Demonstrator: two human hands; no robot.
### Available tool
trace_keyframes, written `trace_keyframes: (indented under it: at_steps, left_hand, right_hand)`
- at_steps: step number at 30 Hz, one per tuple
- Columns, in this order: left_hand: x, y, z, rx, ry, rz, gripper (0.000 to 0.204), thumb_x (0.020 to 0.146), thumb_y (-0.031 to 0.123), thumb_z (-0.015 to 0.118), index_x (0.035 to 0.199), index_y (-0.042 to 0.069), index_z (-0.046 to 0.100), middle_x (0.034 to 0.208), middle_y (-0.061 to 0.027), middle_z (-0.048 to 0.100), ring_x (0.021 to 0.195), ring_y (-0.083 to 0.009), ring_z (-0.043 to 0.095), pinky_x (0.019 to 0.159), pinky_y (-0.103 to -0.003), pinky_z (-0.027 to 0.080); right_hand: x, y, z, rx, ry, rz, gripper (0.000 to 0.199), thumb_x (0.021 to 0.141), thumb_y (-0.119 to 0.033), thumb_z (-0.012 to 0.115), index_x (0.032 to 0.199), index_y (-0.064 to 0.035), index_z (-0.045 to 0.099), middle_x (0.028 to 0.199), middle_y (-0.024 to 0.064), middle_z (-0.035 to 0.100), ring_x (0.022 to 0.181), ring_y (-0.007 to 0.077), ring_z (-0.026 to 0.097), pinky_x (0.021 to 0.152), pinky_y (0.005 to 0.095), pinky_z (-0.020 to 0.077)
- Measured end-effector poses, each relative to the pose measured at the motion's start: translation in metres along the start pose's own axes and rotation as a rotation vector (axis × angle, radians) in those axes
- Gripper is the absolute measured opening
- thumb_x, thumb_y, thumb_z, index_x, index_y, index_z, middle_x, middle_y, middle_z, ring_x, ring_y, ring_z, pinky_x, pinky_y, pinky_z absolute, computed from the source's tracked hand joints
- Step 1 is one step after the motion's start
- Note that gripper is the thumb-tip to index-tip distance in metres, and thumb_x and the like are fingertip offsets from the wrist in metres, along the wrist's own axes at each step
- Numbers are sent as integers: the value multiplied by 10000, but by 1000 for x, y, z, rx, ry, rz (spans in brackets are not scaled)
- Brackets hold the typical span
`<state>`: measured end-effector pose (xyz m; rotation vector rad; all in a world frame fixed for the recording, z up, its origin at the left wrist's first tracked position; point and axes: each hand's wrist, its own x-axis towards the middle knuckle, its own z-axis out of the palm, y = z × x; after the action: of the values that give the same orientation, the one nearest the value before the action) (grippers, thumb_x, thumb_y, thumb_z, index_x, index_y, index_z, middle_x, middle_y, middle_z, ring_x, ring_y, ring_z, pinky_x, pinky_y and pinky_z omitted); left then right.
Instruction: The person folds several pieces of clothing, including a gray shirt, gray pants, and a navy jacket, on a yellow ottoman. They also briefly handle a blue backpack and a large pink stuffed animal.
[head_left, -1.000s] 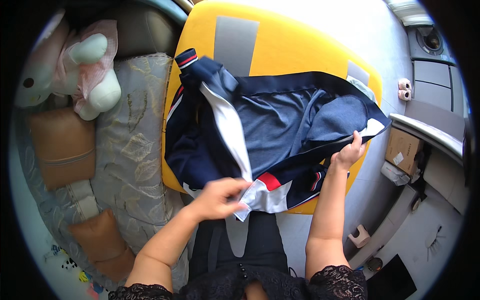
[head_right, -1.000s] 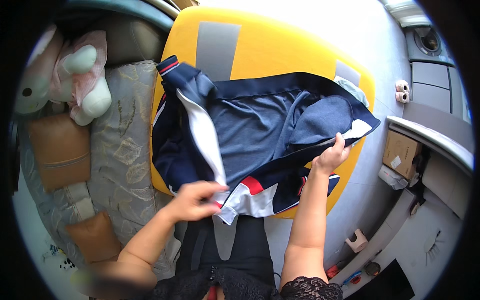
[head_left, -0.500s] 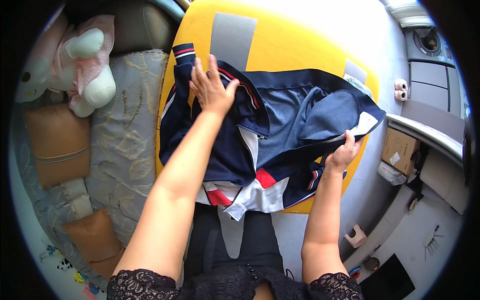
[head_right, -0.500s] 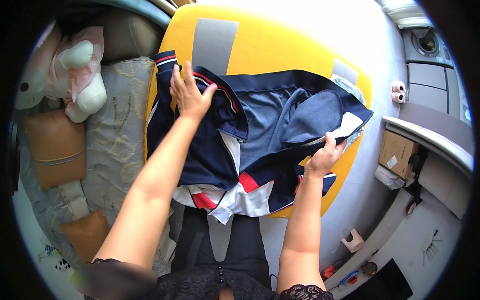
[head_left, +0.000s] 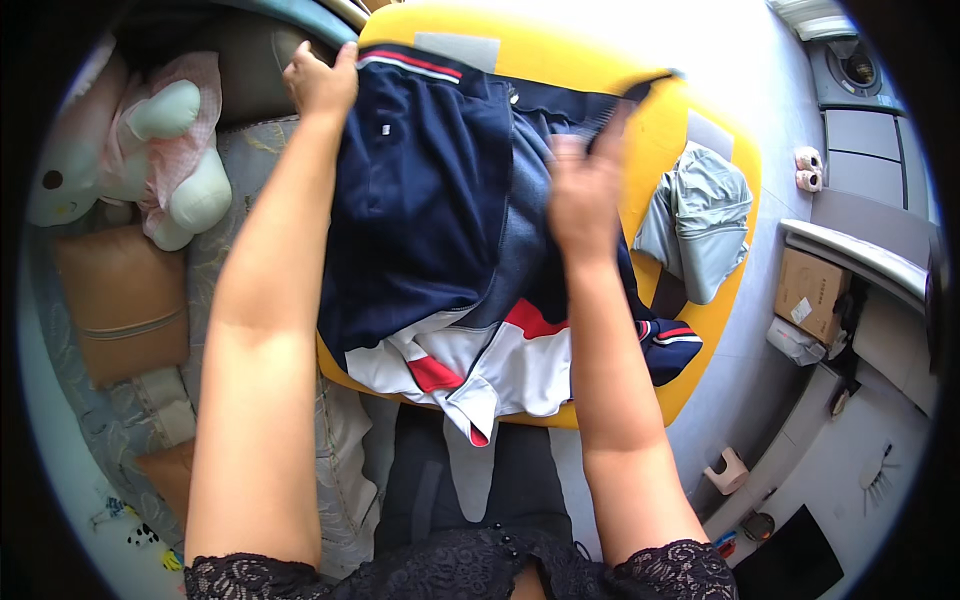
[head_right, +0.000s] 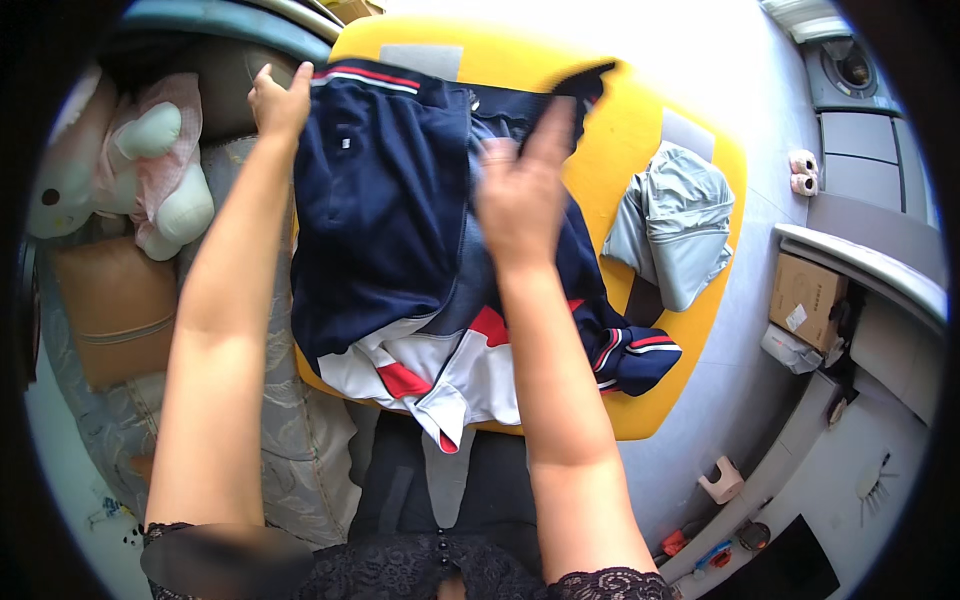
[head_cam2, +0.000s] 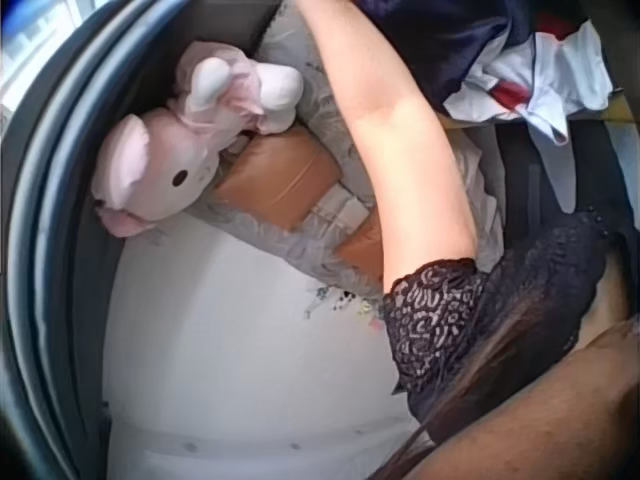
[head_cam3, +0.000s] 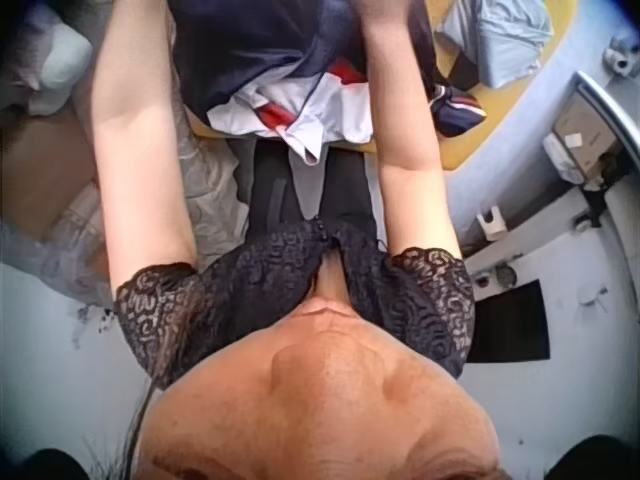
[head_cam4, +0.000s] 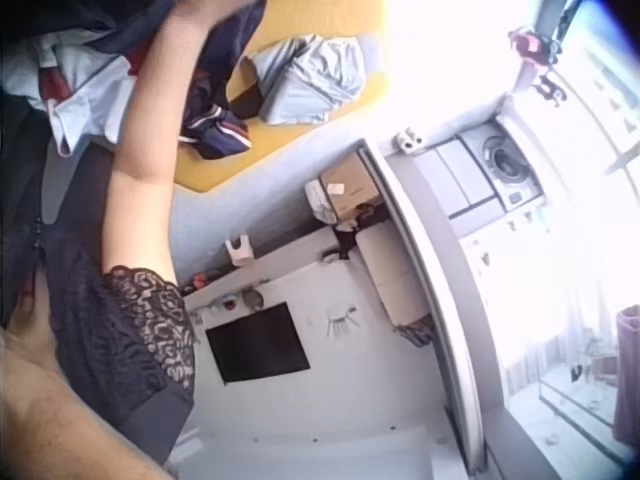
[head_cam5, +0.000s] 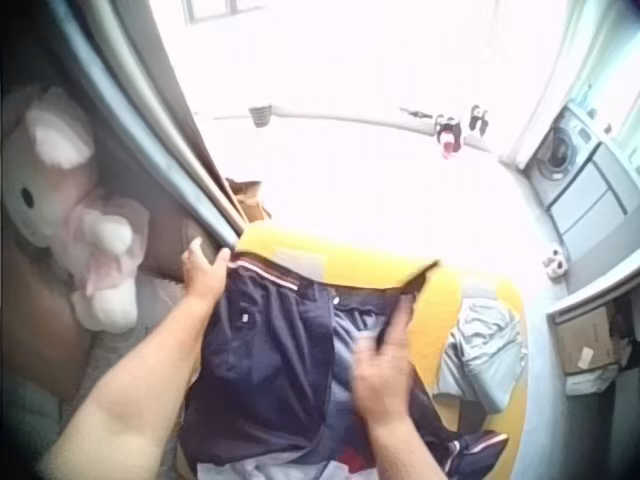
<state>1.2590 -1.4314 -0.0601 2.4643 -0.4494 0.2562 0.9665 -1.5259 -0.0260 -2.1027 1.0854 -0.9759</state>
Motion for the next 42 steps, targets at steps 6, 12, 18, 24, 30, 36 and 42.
trace_keyframes:
  at_steps: [6,12,18,24,30,36,42]
  left_hand:
    - [-165,-13,-32,-286,-292,562,583,775,216,715,1280,61,467,1372,-212,399,1276,-391,368,1053,-480,300]
    - [-295,-108,-101,375,-638,259,681,793,322,686,1376,109,407,1481,-211,250,1359,-419,236,1060,-622,157]
    - [-364,-93,-157,-6,-702,509,585,733,240,730,1232,50,491,1217,-169,472,1132,-347,453,985,-450,340]
    - [-404,-102,-127,107,-440,-400,644,702,211,787,1173,-42,427,1159,-221,456,1097,-372,450,965,-429,359]
    - [-404,-97,-128,-591,-535,-1223,373,773,93,732,1077,-15,547,1020,-94,614,914,-187,598,826,-312,475]
    - [-406,-87,-200,-237,-406,-234,256,773,19,654,1018,5,581,852,-159,637,766,-324,629,685,-357,494]
    - [-408,-84,-270,-305,-630,121,441,697,-86,607,1121,36,606,861,-163,628,734,-324,624,664,-357,496]
  right_hand:
    - [-38,29,23,-129,-325,-35,666,762,-302,715,1300,-2,461,1286,249,456,1219,398,419,1033,441,343]
    - [-87,103,-67,-231,-161,140,310,825,-103,648,1108,4,585,1086,172,587,1015,317,563,900,372,439]
    - [-240,54,-113,-6,-534,214,100,785,5,637,864,-51,612,740,96,573,621,241,574,582,332,476]
    - [-299,-10,-59,-300,-861,406,434,796,-160,658,1182,-68,482,1127,175,493,1016,354,531,794,436,485]
    - [-342,41,-59,-147,-797,401,420,741,-18,544,1153,-62,478,1025,154,527,988,365,535,820,450,473]
    - [-319,-9,-82,-274,-929,252,763,611,-319,796,1242,-73,444,1099,163,486,990,357,503,816,431,470]
    - [-372,11,-72,-391,-1040,189,667,709,-161,745,1294,-80,437,1086,150,535,938,327,545,748,397,498]
